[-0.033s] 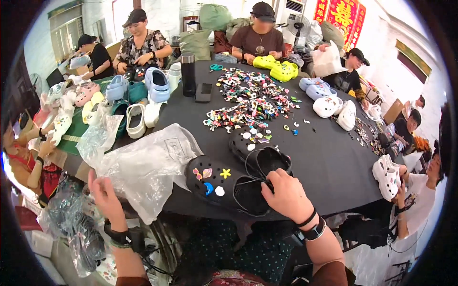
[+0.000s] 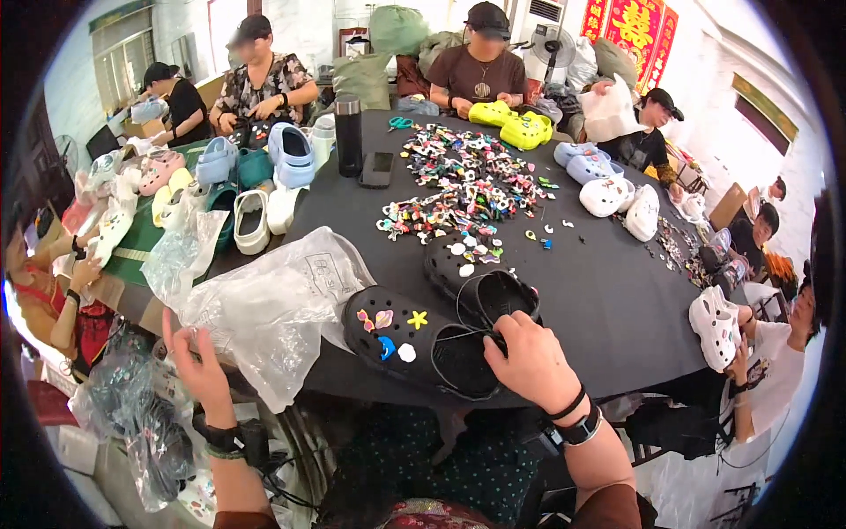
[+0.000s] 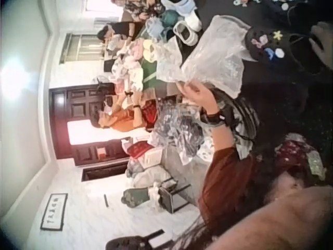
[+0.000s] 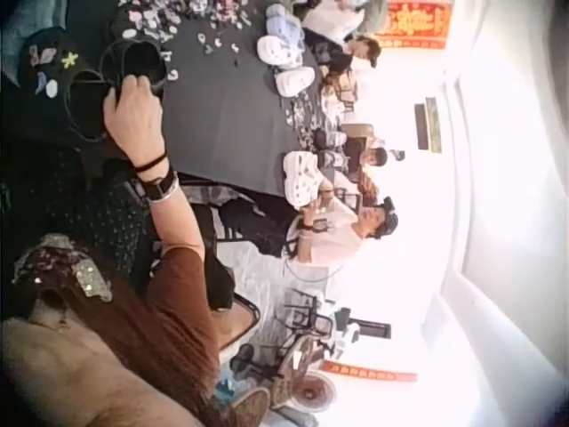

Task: Adding decorative charms to foam clogs.

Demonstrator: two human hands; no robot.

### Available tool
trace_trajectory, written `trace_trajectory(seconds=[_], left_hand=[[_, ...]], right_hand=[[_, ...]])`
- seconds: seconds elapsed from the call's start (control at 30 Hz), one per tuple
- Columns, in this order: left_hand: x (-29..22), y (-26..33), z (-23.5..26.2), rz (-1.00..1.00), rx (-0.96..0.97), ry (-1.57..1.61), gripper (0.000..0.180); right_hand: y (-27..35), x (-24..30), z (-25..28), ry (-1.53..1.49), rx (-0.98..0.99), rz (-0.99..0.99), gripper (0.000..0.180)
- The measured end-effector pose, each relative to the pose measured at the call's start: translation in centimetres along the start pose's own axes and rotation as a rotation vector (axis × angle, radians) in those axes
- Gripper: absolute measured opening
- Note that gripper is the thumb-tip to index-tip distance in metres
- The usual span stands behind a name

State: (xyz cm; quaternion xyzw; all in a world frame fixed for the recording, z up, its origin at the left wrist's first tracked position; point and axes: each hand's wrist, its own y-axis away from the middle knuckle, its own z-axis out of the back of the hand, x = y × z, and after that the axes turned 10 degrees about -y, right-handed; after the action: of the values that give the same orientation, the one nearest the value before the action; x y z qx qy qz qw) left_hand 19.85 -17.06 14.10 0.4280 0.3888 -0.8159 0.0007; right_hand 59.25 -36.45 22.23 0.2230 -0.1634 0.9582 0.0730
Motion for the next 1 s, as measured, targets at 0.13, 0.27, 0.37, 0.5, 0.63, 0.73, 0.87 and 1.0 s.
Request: trace_trajectory(seconds=[0.13,0.27,0.37,0.5,0.63,0.73,0.87,1.0], left_hand=[[-2.6,0.3,0.4,-0.352,0.118,-0.163,0.017],[-2.8,1.8,-0.6,-0.268,0.291,-0.019,0.049],[-3.5,3.1,-1.5,-0.365,0.561,-0.055,0.073],[-3.7,5.1,-3.7,-0.347,0.669,-0.084,0.085],[-5.6,5.2,-5.0,-0.267,0.688,-0.100,0.089],[-6.7,4.5,-5.7,-0.427,0.656,-0.218,0.094],[-5.1,4.1,-7.9,-0.546,0.686,-0.284,0.069],[-4.3,3.5,-7.7,-0.543,0.702,-0.250,0.041]], right_hand=[[-0.2,-0.5,0.1,-0.047,0.001,0.001,0.023],[0.0,-0.3,-0.2,-0.183,-0.029,-0.011,0.024],[0.6,-1.1,0.0,-0.220,-0.105,0.037,0.024],[1.6,-1.3,-0.1,-0.277,-0.191,0.043,0.028],[2.5,-3.0,-1.4,-0.333,-0.369,-0.035,0.032],[3.1,-4.8,-3.1,-0.390,-0.567,-0.038,0.034],[4.2,-6.9,-5.2,-0.415,-0.663,-0.048,0.033],[4.8,-7.4,-7.5,-0.158,-0.671,0.079,0.036]])
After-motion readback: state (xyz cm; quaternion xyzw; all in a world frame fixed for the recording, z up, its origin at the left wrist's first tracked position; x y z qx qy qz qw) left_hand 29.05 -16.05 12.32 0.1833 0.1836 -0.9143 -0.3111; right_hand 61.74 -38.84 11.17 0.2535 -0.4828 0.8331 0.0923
